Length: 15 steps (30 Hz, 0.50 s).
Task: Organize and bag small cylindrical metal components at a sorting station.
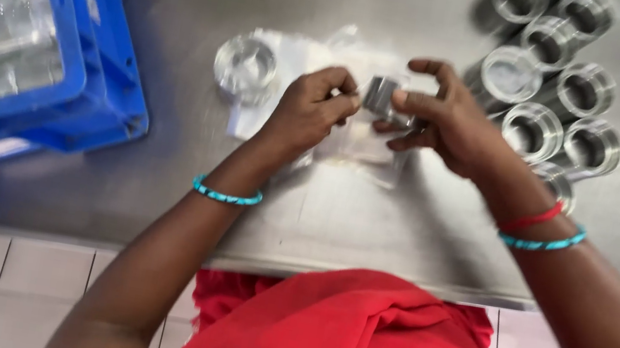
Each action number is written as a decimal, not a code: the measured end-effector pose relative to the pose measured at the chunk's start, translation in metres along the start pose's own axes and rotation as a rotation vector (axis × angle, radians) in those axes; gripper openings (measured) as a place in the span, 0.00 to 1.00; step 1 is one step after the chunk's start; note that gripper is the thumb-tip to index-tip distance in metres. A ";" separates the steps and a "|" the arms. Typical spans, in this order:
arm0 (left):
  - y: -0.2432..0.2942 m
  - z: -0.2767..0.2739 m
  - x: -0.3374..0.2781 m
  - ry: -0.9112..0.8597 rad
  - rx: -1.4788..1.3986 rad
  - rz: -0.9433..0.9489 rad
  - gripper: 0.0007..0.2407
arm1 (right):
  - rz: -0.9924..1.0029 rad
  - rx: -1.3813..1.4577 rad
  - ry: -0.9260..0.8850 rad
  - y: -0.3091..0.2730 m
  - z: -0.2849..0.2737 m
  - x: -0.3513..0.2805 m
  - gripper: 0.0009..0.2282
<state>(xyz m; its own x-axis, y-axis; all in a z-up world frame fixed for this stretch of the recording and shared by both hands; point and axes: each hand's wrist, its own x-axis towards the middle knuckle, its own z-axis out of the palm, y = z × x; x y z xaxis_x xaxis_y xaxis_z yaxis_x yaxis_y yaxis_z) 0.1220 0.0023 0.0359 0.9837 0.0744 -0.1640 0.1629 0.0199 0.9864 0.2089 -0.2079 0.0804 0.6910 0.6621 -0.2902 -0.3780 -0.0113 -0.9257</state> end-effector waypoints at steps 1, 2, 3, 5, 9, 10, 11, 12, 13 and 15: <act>-0.007 -0.001 -0.001 0.049 0.175 0.295 0.04 | 0.072 -0.129 0.030 -0.006 0.006 0.001 0.37; -0.012 -0.003 0.001 0.095 0.360 0.603 0.03 | 0.127 -0.266 0.057 -0.016 0.012 0.005 0.38; -0.004 -0.004 -0.001 0.107 0.361 0.595 0.03 | 0.134 -0.268 0.044 -0.018 0.015 0.007 0.38; 0.016 -0.004 -0.001 0.028 0.393 0.653 0.03 | 0.087 -0.594 0.084 -0.026 0.019 0.007 0.39; 0.028 -0.003 0.025 0.102 0.442 0.815 0.01 | -0.023 -0.699 0.141 -0.025 0.013 0.008 0.37; 0.039 -0.007 0.023 0.078 0.241 0.652 0.02 | -0.271 -0.764 0.124 -0.020 0.013 0.008 0.33; 0.051 -0.010 0.022 0.052 0.041 0.488 0.03 | -0.521 -0.819 0.101 -0.016 0.012 0.008 0.30; 0.059 -0.014 0.017 0.053 0.048 0.493 0.03 | -0.529 -0.817 0.100 -0.020 0.022 0.007 0.30; 0.068 -0.017 0.013 -0.001 -0.080 0.514 0.04 | -0.880 -1.300 0.238 -0.024 0.031 0.005 0.35; 0.071 -0.014 0.012 -0.074 -0.215 0.535 0.04 | -1.218 -1.792 0.395 -0.027 0.037 0.000 0.40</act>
<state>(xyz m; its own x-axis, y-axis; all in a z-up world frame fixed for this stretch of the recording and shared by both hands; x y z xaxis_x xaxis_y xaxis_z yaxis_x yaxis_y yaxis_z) 0.1447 0.0182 0.1041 0.9289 0.0598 0.3656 -0.3699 0.2014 0.9070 0.1962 -0.1801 0.1150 0.2243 0.7420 0.6318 0.8537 -0.4622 0.2398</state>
